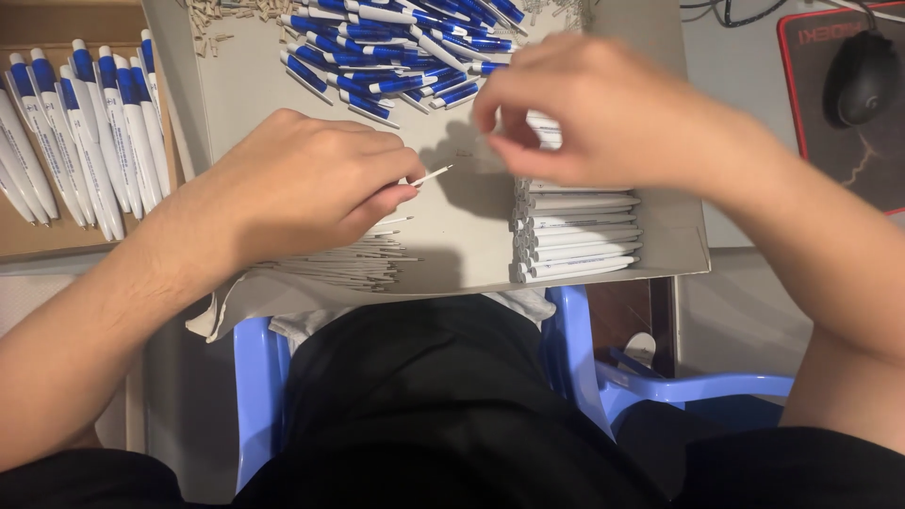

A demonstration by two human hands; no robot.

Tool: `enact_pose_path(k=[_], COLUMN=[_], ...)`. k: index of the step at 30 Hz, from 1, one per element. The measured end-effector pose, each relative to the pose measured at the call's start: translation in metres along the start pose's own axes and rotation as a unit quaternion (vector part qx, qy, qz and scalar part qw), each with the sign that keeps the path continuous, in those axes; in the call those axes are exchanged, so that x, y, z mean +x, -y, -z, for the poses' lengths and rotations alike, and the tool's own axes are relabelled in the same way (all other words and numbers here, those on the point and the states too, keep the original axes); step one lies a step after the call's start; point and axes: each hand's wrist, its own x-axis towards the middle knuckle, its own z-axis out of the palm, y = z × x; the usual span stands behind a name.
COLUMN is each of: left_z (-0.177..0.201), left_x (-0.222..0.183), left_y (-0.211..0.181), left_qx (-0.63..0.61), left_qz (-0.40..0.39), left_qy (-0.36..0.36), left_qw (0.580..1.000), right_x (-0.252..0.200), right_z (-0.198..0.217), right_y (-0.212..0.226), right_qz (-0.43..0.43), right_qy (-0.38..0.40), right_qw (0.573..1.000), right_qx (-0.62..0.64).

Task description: Assembling ballpoint pens by inserting ink refills into barrels and attaching the top components.

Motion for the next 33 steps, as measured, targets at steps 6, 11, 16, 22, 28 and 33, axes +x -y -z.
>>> enact_pose_path(k=[6, 11, 16, 22, 28, 33], left_z=[-0.002, -0.002, -0.004, -0.003, -0.008, -0.009], left_x=[0.001, 0.001, 0.000, -0.001, -0.001, -0.002], left_y=[0.002, 0.001, 0.002, 0.002, 0.006, 0.006], left_qx=[-0.016, -0.019, -0.013, -0.002, -0.002, -0.008], left_qz=[-0.015, -0.006, -0.018, -0.013, -0.043, -0.066], left_qy=[-0.029, -0.020, -0.037, -0.022, -0.061, -0.107], left_qw=[0.999, 1.000, 0.999, 1.000, 0.997, 0.992], right_x=[0.003, 0.004, 0.006, 0.010, 0.013, 0.018], right_z=[-0.007, -0.007, -0.010, -0.019, -0.028, -0.034], right_y=[0.009, 0.010, 0.011, 0.009, 0.010, 0.012], right_qz=[0.006, -0.002, 0.010, 0.028, 0.039, 0.035], right_qy=[0.003, 0.017, 0.017, 0.016, 0.011, 0.013], right_qw=[1.000, 0.999, 0.999, 0.999, 0.999, 0.999], right_qx=[0.029, 0.036, 0.036, 0.033, 0.028, 0.025])
